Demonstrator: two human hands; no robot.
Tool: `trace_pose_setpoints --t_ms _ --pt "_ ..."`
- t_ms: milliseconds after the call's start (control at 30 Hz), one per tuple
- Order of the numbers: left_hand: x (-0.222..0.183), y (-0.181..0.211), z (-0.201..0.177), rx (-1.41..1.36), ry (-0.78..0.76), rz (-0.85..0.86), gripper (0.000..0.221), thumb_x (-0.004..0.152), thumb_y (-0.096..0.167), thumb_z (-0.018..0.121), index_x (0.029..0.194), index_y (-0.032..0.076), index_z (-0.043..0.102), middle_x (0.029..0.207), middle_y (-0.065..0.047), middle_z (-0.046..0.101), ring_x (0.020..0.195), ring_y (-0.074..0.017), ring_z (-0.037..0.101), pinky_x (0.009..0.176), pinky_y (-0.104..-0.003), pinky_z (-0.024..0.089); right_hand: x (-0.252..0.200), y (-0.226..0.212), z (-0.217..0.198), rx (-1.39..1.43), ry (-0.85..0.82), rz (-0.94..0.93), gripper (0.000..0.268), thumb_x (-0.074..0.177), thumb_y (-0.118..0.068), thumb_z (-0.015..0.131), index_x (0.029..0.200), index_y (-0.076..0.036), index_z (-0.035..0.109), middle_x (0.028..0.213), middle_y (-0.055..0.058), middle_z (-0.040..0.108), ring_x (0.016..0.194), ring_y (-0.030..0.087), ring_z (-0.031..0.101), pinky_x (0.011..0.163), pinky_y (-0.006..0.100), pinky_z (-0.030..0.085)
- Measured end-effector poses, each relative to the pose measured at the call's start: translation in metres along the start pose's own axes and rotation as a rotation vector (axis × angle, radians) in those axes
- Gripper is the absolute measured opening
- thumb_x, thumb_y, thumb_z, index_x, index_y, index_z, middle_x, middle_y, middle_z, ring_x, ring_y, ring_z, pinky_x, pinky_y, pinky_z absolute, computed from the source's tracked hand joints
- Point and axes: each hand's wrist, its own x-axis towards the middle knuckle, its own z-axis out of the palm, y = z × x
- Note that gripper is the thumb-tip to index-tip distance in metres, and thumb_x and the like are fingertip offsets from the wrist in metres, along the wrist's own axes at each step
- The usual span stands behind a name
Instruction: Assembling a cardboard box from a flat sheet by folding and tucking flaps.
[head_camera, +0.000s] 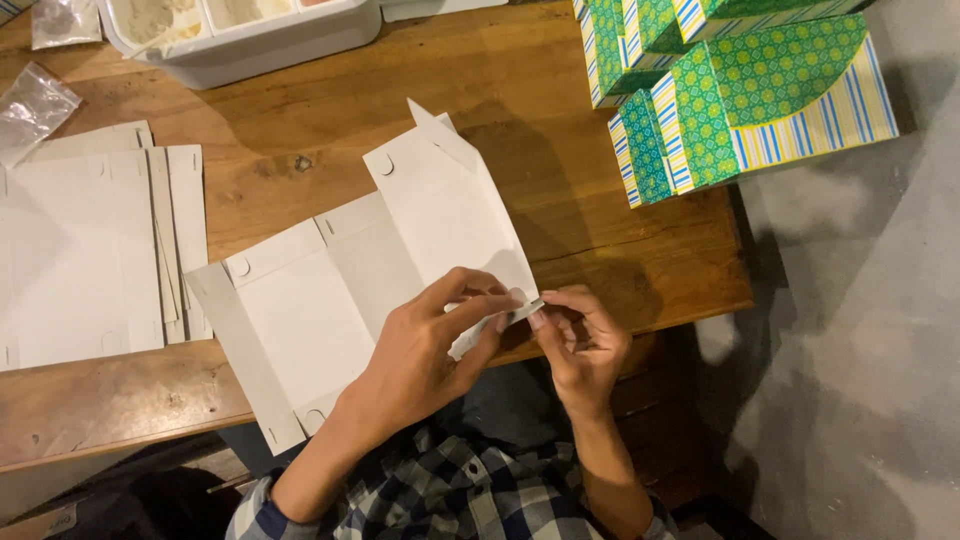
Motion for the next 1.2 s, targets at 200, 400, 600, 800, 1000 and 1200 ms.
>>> trace_pose_setpoints --t_ms 200,400,600,800,1000,1200 --pt "-0.005 -0.014 0.011 0.024 -0.010 0.018 0.014 0.083 0.005 0.078 0.097 0.008 0.078 0.094 -0.009 0.069 0.085 -0.0299 0.074 0.078 -0.042 0.063 0.022 -0.029 0.006 -0.258 -0.110 -0.229 0.016 0.080 0.000 0.084 0.091 0.002 0.073 0.090 0.014 0.068 0.083 0.023 0.070 0.063 0.028 0.058" --pt "-0.002 -0.009 0.006 0.085 -0.024 0.071 0.010 0.085 0.001 0.074 0.092 0.006 0.078 0.095 -0.010 0.073 0.085 -0.0265 0.074 0.076 -0.038 0.061 0.036 -0.043 0.003 -0.409 -0.260 -0.414 0.035 0.082 -0.002 0.084 0.114 0.001 0.070 0.121 0.021 0.060 0.107 0.034 0.068 0.086 0.040 0.060" --pt "-0.016 -0.025 0.014 0.132 -0.023 0.121 0.011 0.092 0.006 0.068 0.097 0.010 0.076 0.086 -0.005 0.073 0.085 -0.0237 0.071 0.080 -0.034 0.057 0.037 -0.040 0.004 -0.388 -0.342 -0.485 0.025 0.081 -0.002 0.081 0.104 -0.009 0.080 0.129 0.021 0.062 0.104 0.032 0.072 0.081 0.035 0.059" --pt "-0.020 -0.016 0.003 0.080 -0.024 0.208 0.010 0.093 0.002 0.066 0.097 0.005 0.074 0.086 -0.010 0.074 0.086 -0.0279 0.070 0.086 -0.039 0.056 0.066 -0.055 0.008 -0.300 -0.346 -0.246 0.037 0.098 -0.027 0.058 0.122 -0.001 0.069 0.119 0.022 0.066 0.106 0.032 0.068 0.082 0.039 0.055" --pt "-0.030 -0.018 -0.011 0.152 -0.074 0.383 0.016 0.096 0.006 0.057 0.097 0.011 0.073 0.087 -0.004 0.070 0.089 -0.0244 0.062 0.098 -0.041 0.048 0.125 -0.039 0.028 -0.291 -0.482 -0.028 0.055 0.102 -0.026 0.061 0.146 0.004 0.049 0.131 0.027 0.061 0.115 0.030 0.062 0.092 0.043 0.055" --pt "-0.038 -0.024 -0.026 0.230 -0.264 0.435 0.020 0.098 0.005 0.058 0.117 0.007 0.065 0.102 -0.005 0.066 0.097 -0.0269 0.054 0.102 -0.047 0.044 0.128 -0.055 0.037 -0.536 -0.562 -0.074 0.024 0.096 -0.014 0.062 0.113 -0.002 0.073 0.097 0.004 0.072 0.083 0.012 0.064 0.065 0.024 0.050"
